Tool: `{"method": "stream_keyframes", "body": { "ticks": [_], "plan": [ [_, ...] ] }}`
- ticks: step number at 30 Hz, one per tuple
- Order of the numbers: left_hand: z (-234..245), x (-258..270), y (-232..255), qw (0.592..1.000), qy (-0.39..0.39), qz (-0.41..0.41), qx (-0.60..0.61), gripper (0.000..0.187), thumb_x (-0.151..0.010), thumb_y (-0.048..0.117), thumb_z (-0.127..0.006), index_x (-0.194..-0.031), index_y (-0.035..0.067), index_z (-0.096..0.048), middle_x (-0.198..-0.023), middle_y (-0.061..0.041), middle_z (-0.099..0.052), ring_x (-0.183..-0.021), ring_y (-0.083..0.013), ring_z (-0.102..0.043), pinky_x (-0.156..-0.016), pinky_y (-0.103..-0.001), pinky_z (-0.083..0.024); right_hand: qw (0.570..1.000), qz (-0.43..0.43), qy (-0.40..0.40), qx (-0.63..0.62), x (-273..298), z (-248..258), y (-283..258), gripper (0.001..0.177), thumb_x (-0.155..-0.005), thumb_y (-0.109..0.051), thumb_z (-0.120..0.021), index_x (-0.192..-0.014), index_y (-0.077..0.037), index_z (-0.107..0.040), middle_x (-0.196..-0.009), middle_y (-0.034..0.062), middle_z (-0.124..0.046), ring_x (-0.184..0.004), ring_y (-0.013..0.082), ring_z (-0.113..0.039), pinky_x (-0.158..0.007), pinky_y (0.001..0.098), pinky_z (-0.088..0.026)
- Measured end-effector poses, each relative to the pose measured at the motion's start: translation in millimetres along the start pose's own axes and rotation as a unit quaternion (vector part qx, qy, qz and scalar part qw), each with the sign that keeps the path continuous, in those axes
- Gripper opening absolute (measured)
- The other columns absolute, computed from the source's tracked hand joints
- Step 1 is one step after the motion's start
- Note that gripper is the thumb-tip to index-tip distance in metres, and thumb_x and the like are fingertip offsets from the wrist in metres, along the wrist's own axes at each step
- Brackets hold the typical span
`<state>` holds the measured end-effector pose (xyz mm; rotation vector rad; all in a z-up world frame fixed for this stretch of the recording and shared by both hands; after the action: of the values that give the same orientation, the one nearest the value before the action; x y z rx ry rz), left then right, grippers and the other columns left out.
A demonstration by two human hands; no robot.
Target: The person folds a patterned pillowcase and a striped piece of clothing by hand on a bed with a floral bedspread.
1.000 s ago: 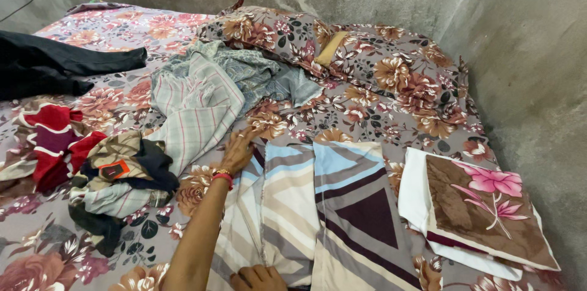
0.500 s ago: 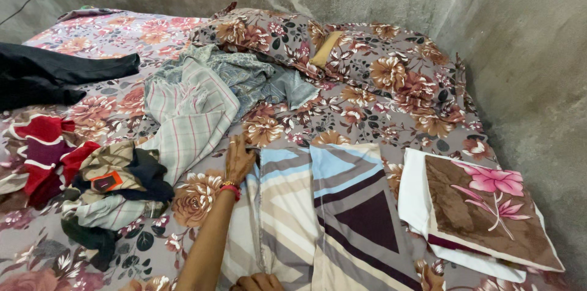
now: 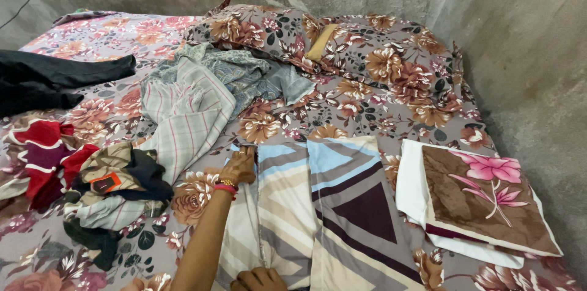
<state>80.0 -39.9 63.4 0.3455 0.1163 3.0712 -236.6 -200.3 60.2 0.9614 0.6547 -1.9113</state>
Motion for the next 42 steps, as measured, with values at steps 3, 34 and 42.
{"method": "stream_keyframes", "body": {
  "ticks": [3, 34, 42],
  "plan": [
    [-4.7, -5.7, -18.1, 0.990, 0.123, 0.053, 0.043, 0.068, -0.084, 0.017, -0.064, -0.149, 0.020, -0.042, -0.131, -0.018, -0.061, -0.122, -0.0421, -0.059, -0.097, -0.053, -0.053, 1.000, -0.009, -0.001, 0.014, 6.0, -10.3, 0.7, 0.007, -0.081, -0.027, -0.076, -0.087, -0.026, -0.074, -0.092, -0.0086, -0.069, -0.079, 0.0098, -0.064, -0.062, 0.0271, -0.046],
    [12.4, 58.4, 0.6, 0.945, 0.186, -0.044, 0.265, 0.068, -0.099, 0.052, -0.051, -0.154, 0.012, -0.041, -0.154, -0.018, -0.046, -0.142, -0.0382, -0.043, -0.116, -0.047, -0.034, 0.949, -0.181, -0.154, -0.206, -73.7, 72.6, 53.4, 0.038, -0.075, -0.003, -0.066, -0.113, -0.003, -0.068, -0.114, 0.0142, -0.068, -0.107, 0.0355, -0.061, -0.094, 0.0464, -0.046],
    [-16.9, 143.0, 19.4, 0.900, 0.336, -0.080, 0.267, 0.063, -0.104, 0.037, -0.048, -0.156, 0.005, -0.036, -0.159, -0.019, -0.041, -0.146, -0.0360, -0.039, -0.119, -0.046, -0.032, 0.900, -0.325, -0.185, -0.225, -67.9, 50.1, 93.2, 0.034, -0.078, 0.001, -0.062, -0.111, -0.004, -0.067, -0.103, 0.0153, -0.067, -0.098, 0.0366, -0.065, -0.084, 0.0438, -0.052]
  ]
}}
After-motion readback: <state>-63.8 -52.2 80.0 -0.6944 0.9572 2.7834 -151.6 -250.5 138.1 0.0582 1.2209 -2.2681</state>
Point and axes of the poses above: each hand's wrist, its own x-axis away from the middle knuckle, its own z-axis out of the back of the hand, y = z × x, the point moved 7 cm from there along -x, towards the middle knuckle
